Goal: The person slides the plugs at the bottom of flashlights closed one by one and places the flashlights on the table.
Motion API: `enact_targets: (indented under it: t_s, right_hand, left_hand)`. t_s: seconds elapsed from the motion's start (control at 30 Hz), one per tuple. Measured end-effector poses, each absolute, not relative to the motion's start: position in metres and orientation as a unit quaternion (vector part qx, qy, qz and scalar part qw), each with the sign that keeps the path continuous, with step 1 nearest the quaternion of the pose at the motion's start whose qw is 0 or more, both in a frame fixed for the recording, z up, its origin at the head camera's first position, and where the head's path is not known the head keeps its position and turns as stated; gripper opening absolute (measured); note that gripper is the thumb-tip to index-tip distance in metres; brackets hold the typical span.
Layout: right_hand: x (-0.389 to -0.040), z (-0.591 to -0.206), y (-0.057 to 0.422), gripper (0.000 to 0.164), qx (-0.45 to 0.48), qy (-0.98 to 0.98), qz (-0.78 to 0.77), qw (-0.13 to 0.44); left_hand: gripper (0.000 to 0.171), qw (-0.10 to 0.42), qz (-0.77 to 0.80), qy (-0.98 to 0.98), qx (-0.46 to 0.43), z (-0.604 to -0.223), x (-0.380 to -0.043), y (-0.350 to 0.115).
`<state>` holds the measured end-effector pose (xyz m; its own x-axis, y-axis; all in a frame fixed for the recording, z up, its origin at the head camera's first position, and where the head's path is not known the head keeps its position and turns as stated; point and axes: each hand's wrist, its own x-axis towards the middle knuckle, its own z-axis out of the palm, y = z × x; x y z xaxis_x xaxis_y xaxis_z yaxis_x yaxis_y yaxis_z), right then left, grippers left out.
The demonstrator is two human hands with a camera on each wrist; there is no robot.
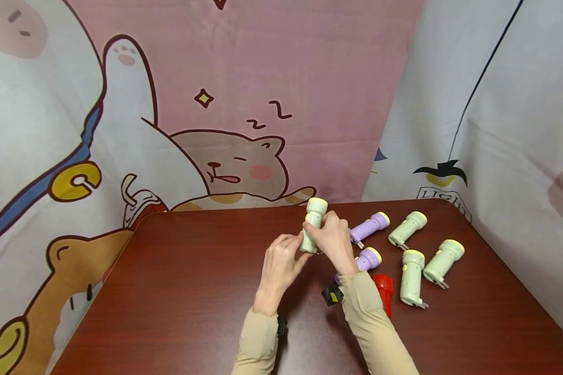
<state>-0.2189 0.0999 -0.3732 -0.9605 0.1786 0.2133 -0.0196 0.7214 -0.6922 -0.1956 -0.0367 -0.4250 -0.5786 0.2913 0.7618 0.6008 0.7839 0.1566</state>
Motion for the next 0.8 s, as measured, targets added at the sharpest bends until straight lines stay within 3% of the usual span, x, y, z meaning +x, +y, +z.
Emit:
enact_targets:
  t_s: [0.8]
  right_hand:
    - [-0.2177, -0.3719, 0.0962, 0.039, -0.041, -0.92, 0.363, 0.144]
  left_hand:
    - [0.044, 0.389, -0.184, -0.86, -0.275, -0.427, -0.1976, -0.0409]
